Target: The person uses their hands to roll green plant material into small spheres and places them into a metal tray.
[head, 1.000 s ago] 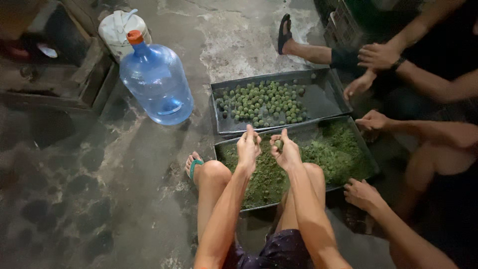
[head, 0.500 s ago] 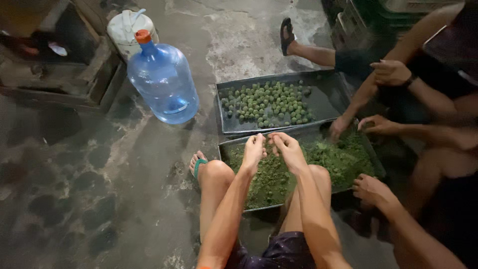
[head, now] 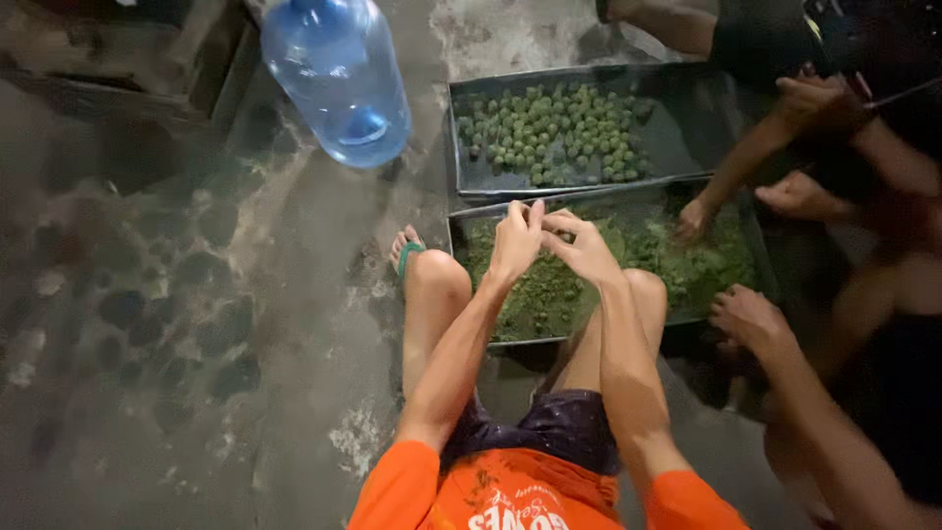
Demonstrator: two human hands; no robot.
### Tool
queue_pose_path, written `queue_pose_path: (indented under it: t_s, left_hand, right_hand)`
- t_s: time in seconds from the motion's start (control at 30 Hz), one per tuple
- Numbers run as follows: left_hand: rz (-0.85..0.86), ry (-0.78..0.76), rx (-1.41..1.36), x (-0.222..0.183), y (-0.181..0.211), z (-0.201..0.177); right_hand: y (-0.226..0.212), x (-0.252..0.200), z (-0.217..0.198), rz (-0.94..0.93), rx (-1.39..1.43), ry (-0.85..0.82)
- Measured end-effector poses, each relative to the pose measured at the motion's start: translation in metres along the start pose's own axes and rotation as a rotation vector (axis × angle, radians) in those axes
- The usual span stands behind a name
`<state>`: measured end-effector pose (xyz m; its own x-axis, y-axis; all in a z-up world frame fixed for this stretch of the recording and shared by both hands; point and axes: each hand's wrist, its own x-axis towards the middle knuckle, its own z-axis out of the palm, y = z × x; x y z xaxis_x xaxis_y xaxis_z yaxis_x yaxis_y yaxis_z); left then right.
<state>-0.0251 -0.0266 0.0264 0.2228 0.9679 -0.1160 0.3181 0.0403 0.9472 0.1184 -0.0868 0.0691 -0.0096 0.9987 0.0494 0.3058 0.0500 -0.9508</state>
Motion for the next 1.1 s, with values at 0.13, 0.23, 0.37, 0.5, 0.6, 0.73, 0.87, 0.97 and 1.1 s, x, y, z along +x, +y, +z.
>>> queue_pose_path:
  t_s: [0.13, 0.23, 0.37, 0.5, 0.6, 0.73, 0.87, 0.97, 1.1]
  left_hand:
    - [0.070, 0.057, 0.019, 0.019, 0.005, -0.003]
    - [0.023, 0.065, 0.033, 0.021, -0.003, 0.005]
    - [-0.052, 0.025, -0.014, 0.028, -0.011, 0.012]
    - [-0.098, 0.014, -0.127, 0.033, -0.023, 0.023]
    - [-0.169, -0.072, -0.524, 0.043, -0.020, 0.032]
    - [-0.254, -0.128, -0.842, 0.023, -0.007, 0.029]
    - [-0.403, -0.105, -0.959, 0.023, 0.006, 0.018]
    - [-0.309, -0.048, -1.036, 0.031, -0.005, 0.026]
    - [-0.367, 0.007, -1.063, 0.047, -0.025, 0.033]
  right_hand:
    - [0.009, 0.014, 0.009, -0.072, -0.044, 0.011]
    - [0.010, 0.012, 0.014, -0.031, 0.057, 0.064]
    - [0.009, 0.010, 0.008, 0.116, 0.013, 0.110]
    - [0.037, 0.015, 0.010, 0.241, 0.596, 0.217]
    - [0.042, 0.018, 0.004, 0.445, 0.946, 0.331]
    - [0.033, 0.012, 0.004, 0.471, 0.900, 0.384]
    - [0.034, 0.016, -0.002, 0.499, 0.957, 0.462]
    - [0.056, 0.013, -0.008, 0.352, 1.191, 0.327]
    - [0.064, 0.013, -0.015, 0.358, 1.196, 0.439]
